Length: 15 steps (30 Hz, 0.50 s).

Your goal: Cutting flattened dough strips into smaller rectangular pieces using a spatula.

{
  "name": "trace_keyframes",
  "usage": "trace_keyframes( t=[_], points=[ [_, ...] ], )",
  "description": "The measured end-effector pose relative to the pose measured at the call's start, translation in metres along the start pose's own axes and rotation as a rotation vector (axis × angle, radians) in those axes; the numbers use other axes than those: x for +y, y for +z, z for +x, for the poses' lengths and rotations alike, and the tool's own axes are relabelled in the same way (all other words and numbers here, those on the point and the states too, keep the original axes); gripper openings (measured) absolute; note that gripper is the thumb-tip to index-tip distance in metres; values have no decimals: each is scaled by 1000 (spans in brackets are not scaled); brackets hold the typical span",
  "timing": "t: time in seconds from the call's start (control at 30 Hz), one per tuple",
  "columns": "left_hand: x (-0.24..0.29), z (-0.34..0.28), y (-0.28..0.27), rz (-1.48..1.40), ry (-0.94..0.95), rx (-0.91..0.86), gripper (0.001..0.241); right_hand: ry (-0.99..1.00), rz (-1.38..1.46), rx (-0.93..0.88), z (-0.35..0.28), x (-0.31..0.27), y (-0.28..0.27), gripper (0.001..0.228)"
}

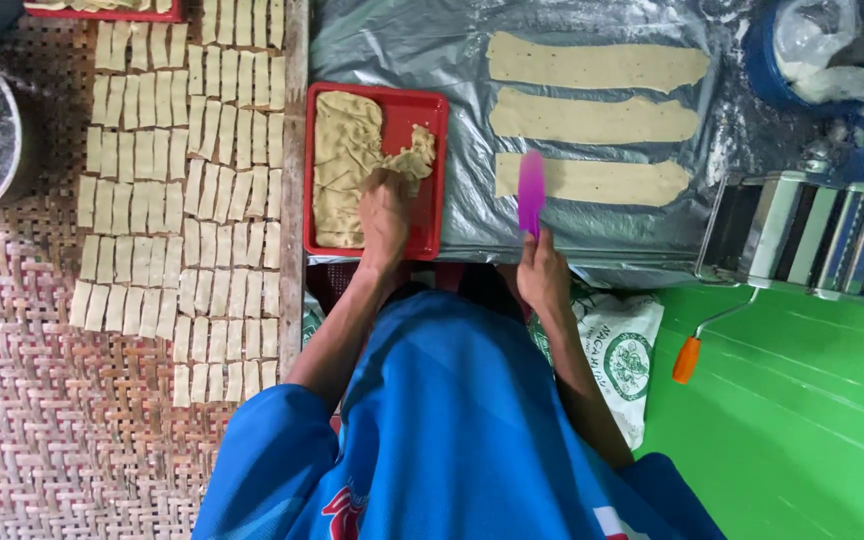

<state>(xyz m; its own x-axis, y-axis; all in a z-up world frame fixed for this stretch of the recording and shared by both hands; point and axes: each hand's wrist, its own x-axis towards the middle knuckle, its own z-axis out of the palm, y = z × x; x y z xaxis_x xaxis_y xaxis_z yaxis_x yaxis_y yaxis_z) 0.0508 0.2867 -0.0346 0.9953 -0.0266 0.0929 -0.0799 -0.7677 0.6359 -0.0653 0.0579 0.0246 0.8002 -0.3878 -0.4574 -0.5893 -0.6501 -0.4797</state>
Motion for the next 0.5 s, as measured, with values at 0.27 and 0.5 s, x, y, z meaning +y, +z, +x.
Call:
trace_keyframes(
  t=[0.27,0.5],
  points=[
    [6,19,10,425,-17,-215,24,-15,-75,15,16,-15,15,36],
    [18,17,24,386,-54,-119,28,-104,-112,59,32,6,27,35]
  ],
)
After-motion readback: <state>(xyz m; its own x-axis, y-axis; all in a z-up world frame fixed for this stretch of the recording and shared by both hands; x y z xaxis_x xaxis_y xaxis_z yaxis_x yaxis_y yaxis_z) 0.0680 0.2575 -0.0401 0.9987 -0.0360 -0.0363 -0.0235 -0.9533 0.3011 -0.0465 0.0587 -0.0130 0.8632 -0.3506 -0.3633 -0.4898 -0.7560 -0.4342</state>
